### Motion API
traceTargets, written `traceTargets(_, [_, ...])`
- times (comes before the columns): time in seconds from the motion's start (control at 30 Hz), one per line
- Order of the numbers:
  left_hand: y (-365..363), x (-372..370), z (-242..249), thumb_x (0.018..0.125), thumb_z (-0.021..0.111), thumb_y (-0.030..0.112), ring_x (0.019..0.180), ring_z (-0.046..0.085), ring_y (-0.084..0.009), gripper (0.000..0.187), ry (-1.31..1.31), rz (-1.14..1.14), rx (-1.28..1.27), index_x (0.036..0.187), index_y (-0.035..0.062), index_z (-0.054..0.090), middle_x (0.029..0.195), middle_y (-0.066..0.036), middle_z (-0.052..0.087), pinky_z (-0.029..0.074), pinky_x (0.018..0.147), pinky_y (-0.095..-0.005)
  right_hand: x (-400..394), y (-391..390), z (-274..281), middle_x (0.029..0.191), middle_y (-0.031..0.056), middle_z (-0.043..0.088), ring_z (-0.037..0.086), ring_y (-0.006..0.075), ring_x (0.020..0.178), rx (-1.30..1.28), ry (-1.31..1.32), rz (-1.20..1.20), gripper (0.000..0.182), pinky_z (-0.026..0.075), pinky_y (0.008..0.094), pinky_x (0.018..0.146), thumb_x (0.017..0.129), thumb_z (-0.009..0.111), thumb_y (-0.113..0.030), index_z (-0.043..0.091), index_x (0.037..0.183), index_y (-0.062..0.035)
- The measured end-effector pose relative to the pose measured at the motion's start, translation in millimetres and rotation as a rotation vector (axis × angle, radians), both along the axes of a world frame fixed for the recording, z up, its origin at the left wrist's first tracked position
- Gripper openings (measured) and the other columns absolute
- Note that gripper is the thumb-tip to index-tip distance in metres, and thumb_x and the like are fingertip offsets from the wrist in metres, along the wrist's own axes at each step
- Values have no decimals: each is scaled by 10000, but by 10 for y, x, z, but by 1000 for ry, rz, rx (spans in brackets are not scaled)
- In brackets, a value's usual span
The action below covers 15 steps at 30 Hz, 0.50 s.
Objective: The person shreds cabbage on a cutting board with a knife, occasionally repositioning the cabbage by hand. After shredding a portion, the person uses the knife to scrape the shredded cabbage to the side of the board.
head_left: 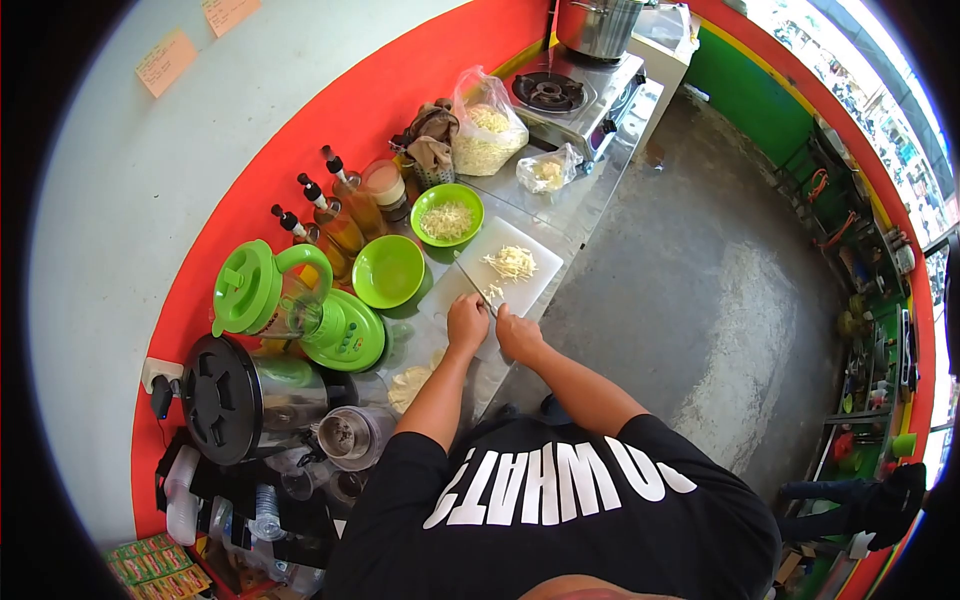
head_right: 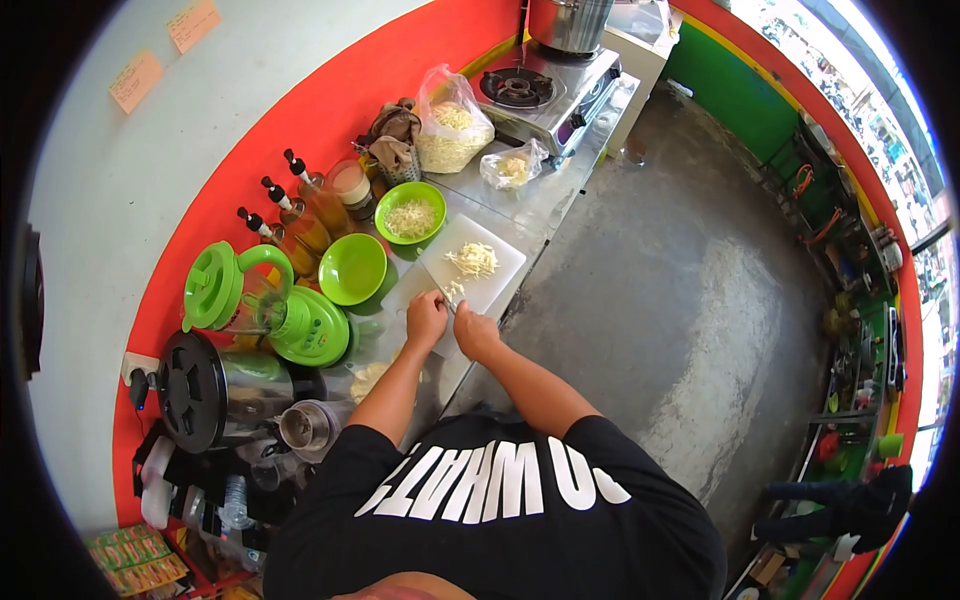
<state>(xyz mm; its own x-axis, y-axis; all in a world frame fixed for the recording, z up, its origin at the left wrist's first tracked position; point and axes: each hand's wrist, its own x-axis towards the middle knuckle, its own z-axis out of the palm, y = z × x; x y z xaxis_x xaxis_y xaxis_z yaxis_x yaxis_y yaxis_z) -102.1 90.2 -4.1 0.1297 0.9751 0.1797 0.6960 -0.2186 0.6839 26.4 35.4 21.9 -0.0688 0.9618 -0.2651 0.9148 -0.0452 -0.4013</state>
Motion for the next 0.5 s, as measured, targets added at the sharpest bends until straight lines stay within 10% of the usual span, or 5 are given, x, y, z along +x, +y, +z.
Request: traceTargets(0.5, [34,-6,14,807,578,29,827,629,-438,88,-22,-13,-26,797,-13,655,826,-235,651,502,742,-513,-35,-9,70,939,283,712,721,421,900,-59,16,24,160,561,516,769,923,523,-62,439,1039,12])
